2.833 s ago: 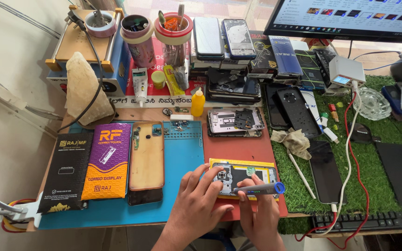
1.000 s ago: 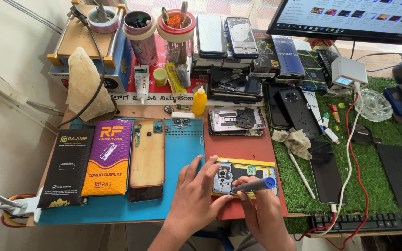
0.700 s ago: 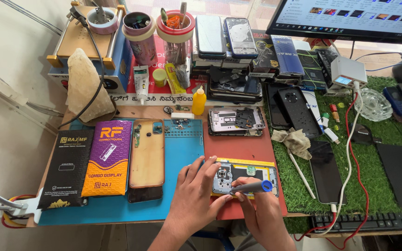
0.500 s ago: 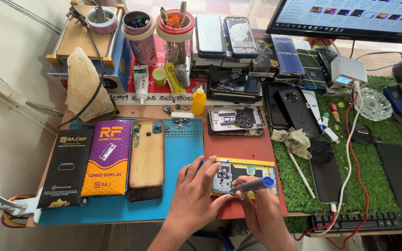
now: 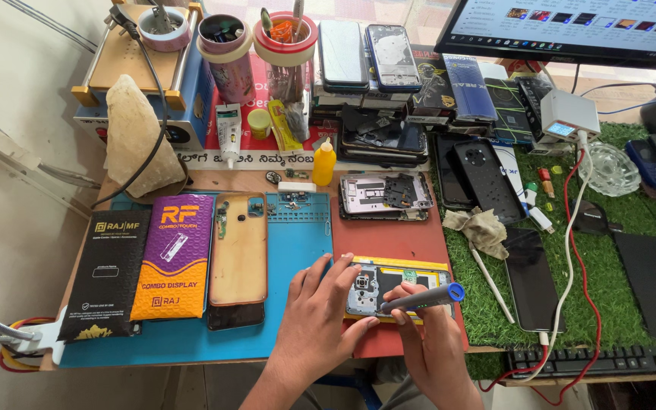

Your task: The person works at a repair bench on a disassembled smartphone, handling the midframe and a replacement display combo. They peel protective film from the new display, hold up the packaged replacement part, then use a precision screwdriver on the phone body, working on the device throughout.

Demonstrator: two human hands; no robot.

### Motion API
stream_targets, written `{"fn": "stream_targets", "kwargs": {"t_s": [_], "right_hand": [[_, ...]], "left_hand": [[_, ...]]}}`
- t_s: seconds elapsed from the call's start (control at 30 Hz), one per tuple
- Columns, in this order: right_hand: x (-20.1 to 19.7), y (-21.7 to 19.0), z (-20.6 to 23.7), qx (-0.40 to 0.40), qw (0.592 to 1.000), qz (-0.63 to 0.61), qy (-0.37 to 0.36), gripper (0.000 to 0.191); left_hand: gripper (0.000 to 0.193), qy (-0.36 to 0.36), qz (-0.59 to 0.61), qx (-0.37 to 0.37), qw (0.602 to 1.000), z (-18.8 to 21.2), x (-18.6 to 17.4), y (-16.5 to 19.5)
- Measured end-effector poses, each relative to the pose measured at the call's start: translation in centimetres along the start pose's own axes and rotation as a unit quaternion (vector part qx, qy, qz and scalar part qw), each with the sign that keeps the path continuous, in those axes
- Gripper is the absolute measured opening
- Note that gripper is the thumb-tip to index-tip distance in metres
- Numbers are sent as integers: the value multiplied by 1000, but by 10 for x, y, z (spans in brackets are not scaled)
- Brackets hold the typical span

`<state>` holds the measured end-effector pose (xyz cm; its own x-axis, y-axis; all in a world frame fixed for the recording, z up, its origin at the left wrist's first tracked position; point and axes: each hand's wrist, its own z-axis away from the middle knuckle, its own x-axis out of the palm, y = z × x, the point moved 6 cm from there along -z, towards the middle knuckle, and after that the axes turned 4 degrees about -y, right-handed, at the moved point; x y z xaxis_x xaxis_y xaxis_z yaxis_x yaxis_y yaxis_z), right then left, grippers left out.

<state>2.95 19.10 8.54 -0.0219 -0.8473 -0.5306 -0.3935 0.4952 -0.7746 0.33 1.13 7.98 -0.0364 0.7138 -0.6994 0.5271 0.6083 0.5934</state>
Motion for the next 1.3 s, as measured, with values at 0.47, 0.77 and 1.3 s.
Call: {"fn": "stream_targets", "kwargs": {"t_s": [0.47, 0.77, 1.3], "right_hand": [[-2, 10, 6, -10, 996, -31, 79, 33], [-1, 24, 12, 37, 993, -54, 103, 37], [6, 17, 11, -27, 996, -32, 75, 37]], "left_hand": [[80, 6, -1, 5, 1000, 1, 1, -2], [79, 10, -3, 7, 1000, 2, 3, -4], [80, 13, 0, 11, 1000, 2, 2, -4]]}}
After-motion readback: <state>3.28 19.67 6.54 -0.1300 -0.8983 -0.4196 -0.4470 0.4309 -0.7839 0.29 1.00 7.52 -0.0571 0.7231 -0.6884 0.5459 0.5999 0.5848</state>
